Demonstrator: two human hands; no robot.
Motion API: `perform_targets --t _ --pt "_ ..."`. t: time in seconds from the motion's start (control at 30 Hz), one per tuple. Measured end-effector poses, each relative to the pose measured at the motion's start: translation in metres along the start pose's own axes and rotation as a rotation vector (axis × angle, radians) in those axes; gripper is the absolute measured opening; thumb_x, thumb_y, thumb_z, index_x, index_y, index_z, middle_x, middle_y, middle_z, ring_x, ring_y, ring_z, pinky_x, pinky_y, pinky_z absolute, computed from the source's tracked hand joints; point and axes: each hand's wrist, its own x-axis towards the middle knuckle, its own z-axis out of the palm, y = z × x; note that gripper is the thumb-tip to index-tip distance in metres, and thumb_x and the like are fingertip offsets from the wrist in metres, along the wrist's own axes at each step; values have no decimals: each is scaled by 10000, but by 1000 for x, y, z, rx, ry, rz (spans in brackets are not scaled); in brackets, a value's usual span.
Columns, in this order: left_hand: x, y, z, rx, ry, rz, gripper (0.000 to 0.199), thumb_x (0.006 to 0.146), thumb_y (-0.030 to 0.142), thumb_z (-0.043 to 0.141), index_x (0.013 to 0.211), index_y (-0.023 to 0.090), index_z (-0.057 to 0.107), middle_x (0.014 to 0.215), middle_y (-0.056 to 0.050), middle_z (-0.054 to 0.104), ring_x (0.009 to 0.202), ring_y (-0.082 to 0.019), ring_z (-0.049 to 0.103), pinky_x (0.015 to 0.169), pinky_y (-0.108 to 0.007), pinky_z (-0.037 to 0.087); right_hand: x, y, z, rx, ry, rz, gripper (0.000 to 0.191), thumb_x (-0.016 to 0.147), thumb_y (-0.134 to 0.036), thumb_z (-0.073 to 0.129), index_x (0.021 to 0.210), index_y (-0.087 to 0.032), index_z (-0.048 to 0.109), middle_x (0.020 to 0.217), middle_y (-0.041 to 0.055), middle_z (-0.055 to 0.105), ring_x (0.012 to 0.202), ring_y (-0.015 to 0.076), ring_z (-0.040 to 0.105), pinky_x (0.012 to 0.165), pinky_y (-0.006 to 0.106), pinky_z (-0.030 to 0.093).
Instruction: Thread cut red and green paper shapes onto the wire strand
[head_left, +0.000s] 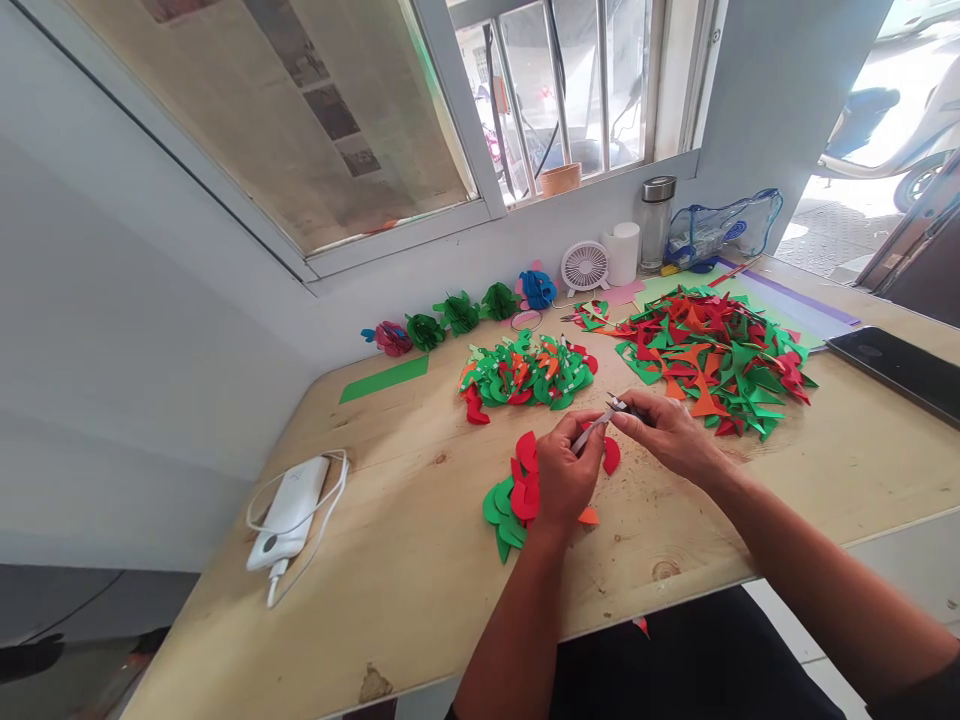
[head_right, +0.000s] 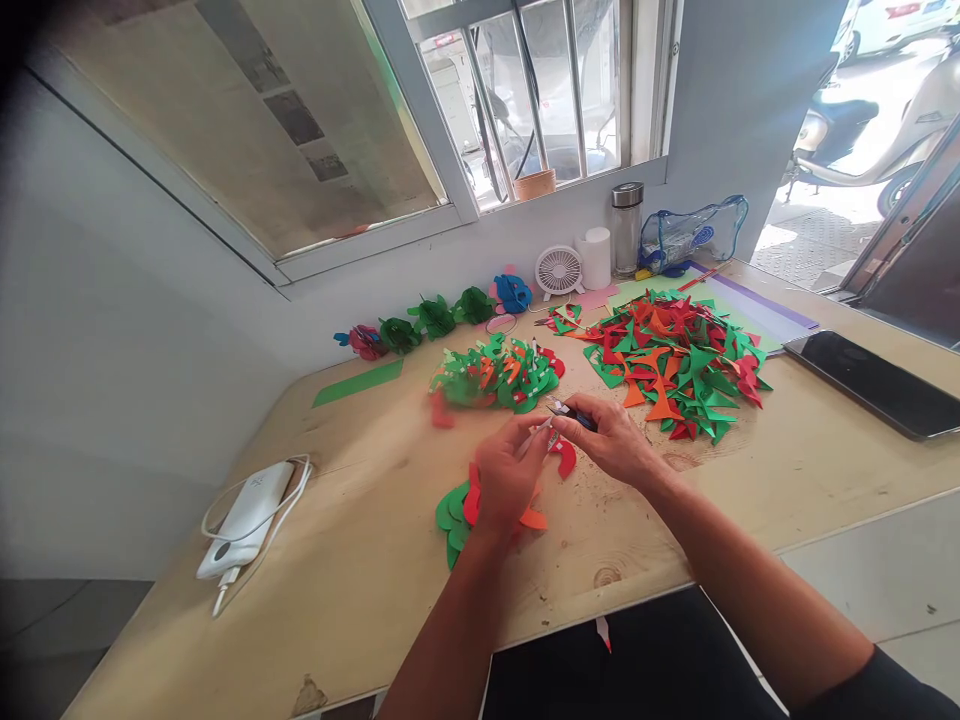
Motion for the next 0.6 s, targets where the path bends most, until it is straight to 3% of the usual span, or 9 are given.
perform_targets --t 0.27,0.6 --pt "0 -2 1 -44 -5 15 259 828 364 567 949 154 658 649 6 591 544 -79 491 512 -171 380 1 2 1 14 19 2 370 847 -505 502 671 -180 499 575 -44 346 544 91 284 489 249 207" --pt "0 -2 1 -38 -2 7 237 816 350 587 942 165 665 606 17 564 517 -75 464 508 -173 366 1 3 1 -9 38 6 371 840 -489 509 636 -184 453 569 -49 325 536 88 267 482 250 203"
